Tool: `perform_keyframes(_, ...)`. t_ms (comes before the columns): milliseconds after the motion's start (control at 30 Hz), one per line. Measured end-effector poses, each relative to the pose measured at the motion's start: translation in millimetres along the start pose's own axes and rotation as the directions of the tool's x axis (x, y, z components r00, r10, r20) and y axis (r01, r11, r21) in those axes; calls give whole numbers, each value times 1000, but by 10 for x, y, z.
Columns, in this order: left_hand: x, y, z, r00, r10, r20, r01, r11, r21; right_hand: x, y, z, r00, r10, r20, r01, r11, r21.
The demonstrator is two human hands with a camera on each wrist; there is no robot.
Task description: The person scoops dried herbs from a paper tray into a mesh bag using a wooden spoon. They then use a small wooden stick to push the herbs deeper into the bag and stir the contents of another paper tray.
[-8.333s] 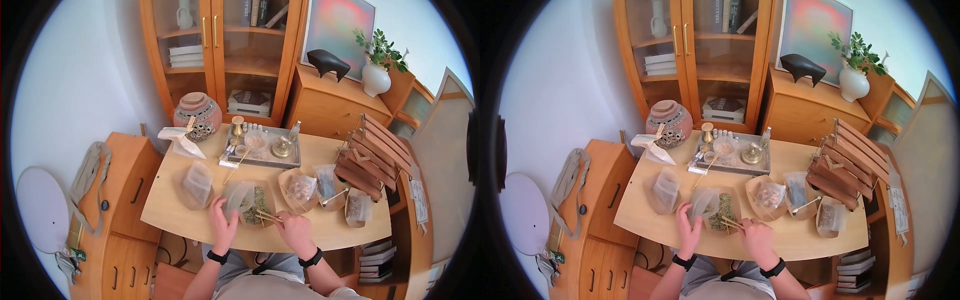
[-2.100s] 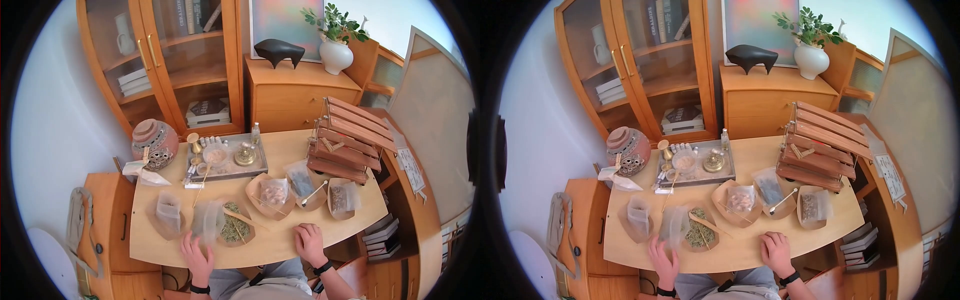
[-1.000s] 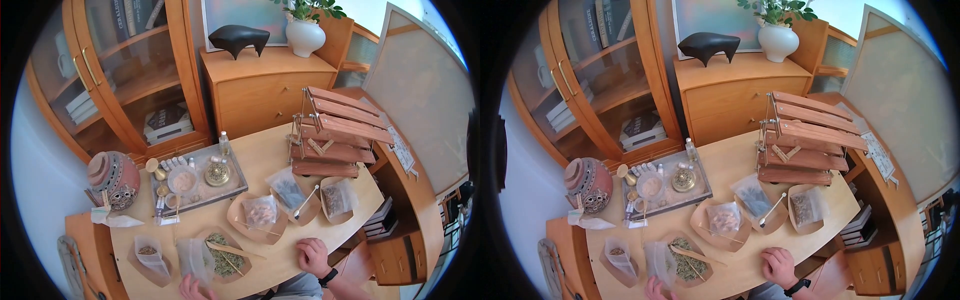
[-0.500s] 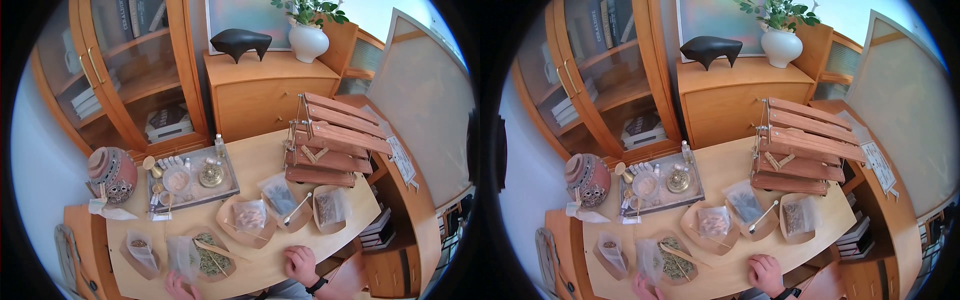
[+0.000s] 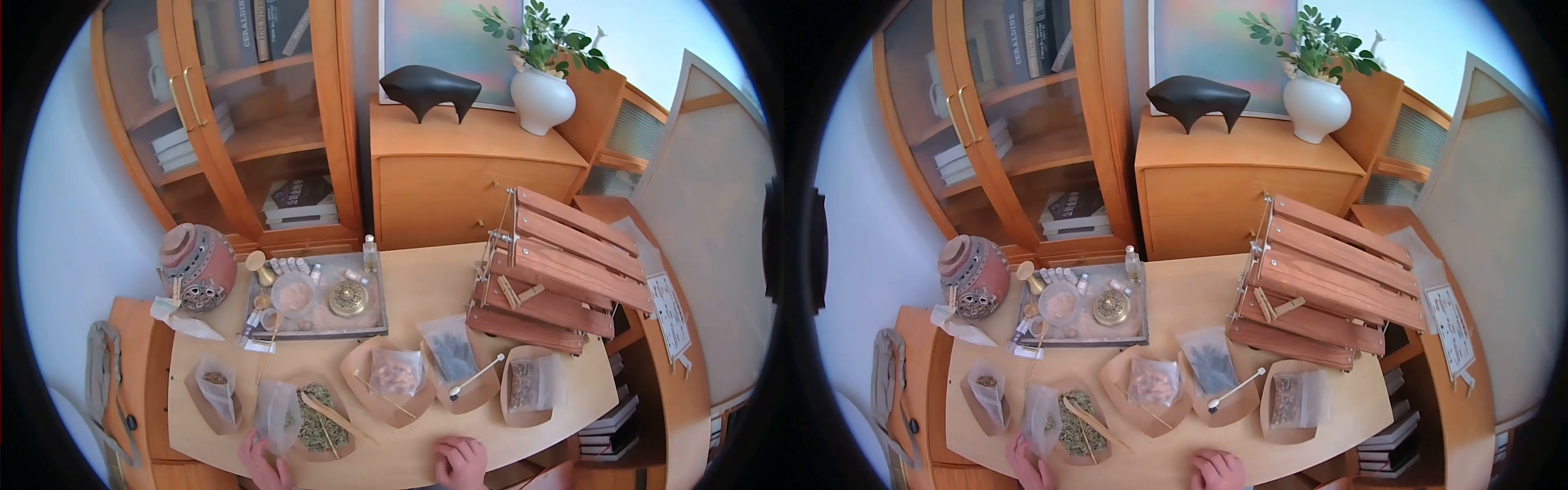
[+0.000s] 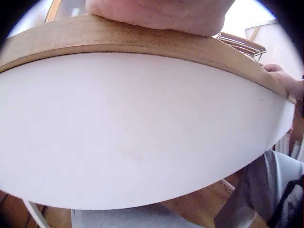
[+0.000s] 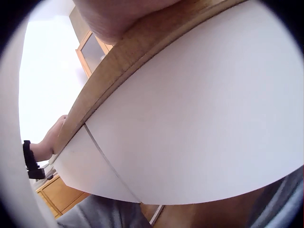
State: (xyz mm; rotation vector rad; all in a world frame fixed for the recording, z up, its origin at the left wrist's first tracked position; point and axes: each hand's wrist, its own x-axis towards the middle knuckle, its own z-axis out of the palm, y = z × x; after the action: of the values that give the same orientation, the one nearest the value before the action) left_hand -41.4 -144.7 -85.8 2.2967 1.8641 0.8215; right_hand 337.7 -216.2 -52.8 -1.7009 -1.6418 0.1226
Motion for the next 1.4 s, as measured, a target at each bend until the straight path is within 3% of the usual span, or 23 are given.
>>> perform_keyframes(200, 73, 81, -15, 996, 48, -71, -48, 999, 8, -30, 39, -10, 999, 14, 37, -15, 1000, 21)
perform_keyframes(500, 1, -56, 61, 995, 78, -70, -73, 995, 71, -9, 30, 5, 998, 41, 49, -46, 993, 107)
perform_keyframes(600, 45, 18, 21, 996, 60, -61, -58, 998, 31, 21, -20, -21, 999, 32, -23, -30, 995, 92)
perform_keyframes(733, 62, 61, -15, 999, 28, -28, -28, 1000, -13, 60, -95, -98, 995, 98, -1, -96, 977, 190)
perform_keyframes(900, 50, 38, 11, 999, 35, -33, -34, 999, 25, -108, 3, 37, 992, 119, 29, -121, 990, 67)
perform_keyframes(967, 61, 54, 7, 993, 93, -78, -96, 995, -41, -81, -19, 55, 994, 106, -15, -104, 992, 70)
perform_keyframes(1167, 54, 63, -10, 993, 93, -77, -94, 996, 2, -63, -57, 95, 994, 71, -84, -68, 997, 42)
perform_keyframes(1400, 52, 109, -85, 979, 159, -125, -174, 977, -124, -63, -74, 96, 995, 63, -77, -63, 998, 3)
